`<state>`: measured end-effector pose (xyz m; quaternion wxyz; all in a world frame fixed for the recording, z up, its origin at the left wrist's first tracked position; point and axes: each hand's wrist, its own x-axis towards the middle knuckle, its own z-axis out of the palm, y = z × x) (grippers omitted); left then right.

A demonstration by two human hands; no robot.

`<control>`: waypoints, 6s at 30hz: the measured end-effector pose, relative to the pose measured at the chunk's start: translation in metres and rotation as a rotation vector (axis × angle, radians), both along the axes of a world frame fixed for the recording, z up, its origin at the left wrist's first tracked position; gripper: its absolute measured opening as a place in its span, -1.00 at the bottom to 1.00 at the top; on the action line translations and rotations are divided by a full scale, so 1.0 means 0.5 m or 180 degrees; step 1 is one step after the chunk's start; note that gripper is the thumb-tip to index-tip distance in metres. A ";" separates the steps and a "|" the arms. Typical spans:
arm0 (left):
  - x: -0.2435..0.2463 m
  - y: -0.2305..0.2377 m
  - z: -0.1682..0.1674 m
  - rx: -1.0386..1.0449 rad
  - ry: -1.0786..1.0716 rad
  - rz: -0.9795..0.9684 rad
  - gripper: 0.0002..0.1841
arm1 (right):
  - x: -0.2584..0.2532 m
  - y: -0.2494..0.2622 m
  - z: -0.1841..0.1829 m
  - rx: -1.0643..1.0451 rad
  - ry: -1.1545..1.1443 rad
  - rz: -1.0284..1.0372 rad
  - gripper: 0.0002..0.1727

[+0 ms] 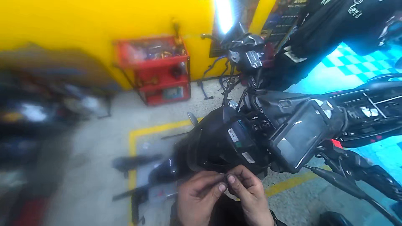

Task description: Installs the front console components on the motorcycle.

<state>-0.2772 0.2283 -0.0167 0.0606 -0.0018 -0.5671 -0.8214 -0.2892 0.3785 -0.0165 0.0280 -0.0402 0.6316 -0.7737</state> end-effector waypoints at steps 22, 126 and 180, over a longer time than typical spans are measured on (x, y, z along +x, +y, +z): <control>-0.144 0.070 -0.034 -0.1858 0.0190 0.0425 -0.64 | 0.033 0.028 0.008 0.1799 0.0463 -0.0664 -0.84; -0.142 0.062 0.007 -0.1929 -0.0701 -0.0210 -0.80 | 0.025 0.022 0.014 -0.4910 -0.1444 0.0518 -0.59; -0.139 0.072 -0.021 -0.1933 -0.0347 -0.0010 -0.84 | 0.097 0.075 -0.037 -0.1246 -0.1313 0.0513 -0.58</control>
